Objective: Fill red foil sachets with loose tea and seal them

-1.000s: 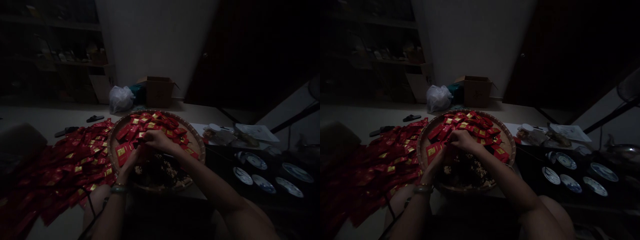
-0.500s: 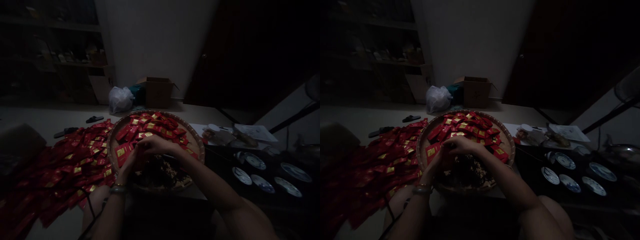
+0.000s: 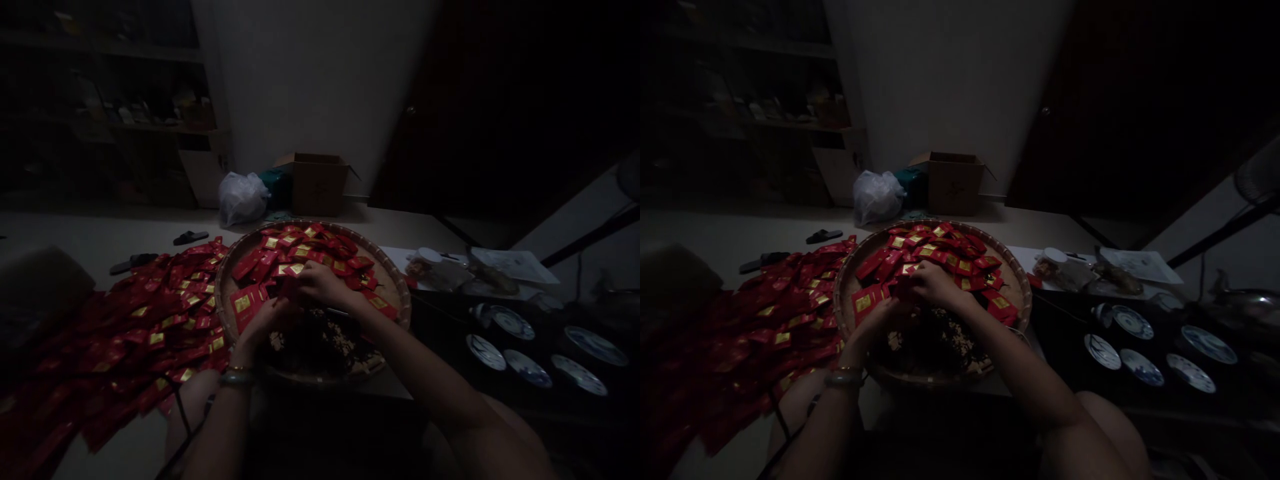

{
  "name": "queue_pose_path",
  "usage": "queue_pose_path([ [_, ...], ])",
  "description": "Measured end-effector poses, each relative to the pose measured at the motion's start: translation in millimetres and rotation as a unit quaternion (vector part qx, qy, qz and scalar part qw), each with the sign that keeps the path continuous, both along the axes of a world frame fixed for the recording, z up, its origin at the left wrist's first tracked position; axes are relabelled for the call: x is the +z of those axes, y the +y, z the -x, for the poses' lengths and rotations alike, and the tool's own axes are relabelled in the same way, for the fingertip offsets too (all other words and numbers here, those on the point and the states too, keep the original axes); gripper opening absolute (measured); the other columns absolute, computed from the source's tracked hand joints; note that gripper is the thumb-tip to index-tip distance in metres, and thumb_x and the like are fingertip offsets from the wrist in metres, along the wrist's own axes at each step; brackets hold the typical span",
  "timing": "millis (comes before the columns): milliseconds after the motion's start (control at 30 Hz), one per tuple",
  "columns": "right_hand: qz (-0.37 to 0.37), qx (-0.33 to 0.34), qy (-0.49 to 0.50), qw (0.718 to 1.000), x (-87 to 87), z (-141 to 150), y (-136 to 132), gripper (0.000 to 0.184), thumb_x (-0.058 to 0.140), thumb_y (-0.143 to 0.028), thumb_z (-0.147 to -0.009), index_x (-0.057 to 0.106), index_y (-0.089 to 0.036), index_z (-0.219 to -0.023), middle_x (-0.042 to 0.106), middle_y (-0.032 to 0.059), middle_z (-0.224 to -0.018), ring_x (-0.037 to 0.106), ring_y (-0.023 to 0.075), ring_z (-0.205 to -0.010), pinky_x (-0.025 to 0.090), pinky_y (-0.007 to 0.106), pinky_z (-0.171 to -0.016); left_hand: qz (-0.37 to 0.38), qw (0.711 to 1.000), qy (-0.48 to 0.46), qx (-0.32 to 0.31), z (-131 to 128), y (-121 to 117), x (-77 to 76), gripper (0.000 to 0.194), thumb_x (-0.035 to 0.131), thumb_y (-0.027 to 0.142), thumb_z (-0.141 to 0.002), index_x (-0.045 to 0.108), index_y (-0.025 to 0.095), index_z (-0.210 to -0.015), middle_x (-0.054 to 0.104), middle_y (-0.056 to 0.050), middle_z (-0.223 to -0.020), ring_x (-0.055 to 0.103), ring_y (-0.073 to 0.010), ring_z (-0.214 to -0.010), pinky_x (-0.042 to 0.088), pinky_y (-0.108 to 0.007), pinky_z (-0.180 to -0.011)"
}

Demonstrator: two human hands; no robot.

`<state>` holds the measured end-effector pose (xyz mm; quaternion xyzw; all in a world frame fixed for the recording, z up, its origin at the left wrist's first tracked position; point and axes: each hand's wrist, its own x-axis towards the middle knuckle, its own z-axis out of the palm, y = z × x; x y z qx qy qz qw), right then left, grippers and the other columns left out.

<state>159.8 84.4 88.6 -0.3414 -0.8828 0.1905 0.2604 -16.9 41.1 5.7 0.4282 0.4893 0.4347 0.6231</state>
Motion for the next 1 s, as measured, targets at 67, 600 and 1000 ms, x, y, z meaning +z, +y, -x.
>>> queue_pose_path([
  [67,0.009,-0.052,0.04,0.998,4.4,-6,2,0.013,0.07,-0.01,-0.073,0.069,-0.015,-0.086,0.058,0.0029,-0.083,0.054,0.0138,-0.076,0.042,0.025,-0.07,-0.009,0.995,0.017,-0.101,-1,-4,6.7,0.044,0.079,0.029,-0.057,0.065,0.011,-0.095,0.067,-0.004,-0.077,0.062,-0.0169,-0.067,0.051,-0.029,-0.063],
  [600,-0.08,0.037,-0.034,0.996,21.8,-16,3,0.007,0.065,-0.018,-0.081,0.069,-0.017,-0.076,0.062,0.006,-0.078,0.049,0.0192,-0.087,0.041,0.031,-0.077,-0.065,0.985,0.116,-0.108,-8,-5,6.3,0.026,0.076,0.026,-0.05,0.06,0.011,-0.064,0.047,0.007,-0.049,0.04,-0.0069,-0.046,0.034,-0.019,-0.046],
  [1000,-0.046,0.061,-0.013,0.997,27.3,-13,-5,0.015,0.063,-0.014,-0.081,0.067,-0.017,-0.096,0.066,0.0059,-0.09,0.054,0.0179,-0.09,0.042,0.03,-0.08,-0.091,0.985,0.124,-0.079,-10,-7,12.5,0.026,0.076,0.026,-0.045,0.065,0.01,-0.062,0.049,0.005,-0.051,0.041,-0.0095,-0.054,0.037,-0.021,-0.052],
])
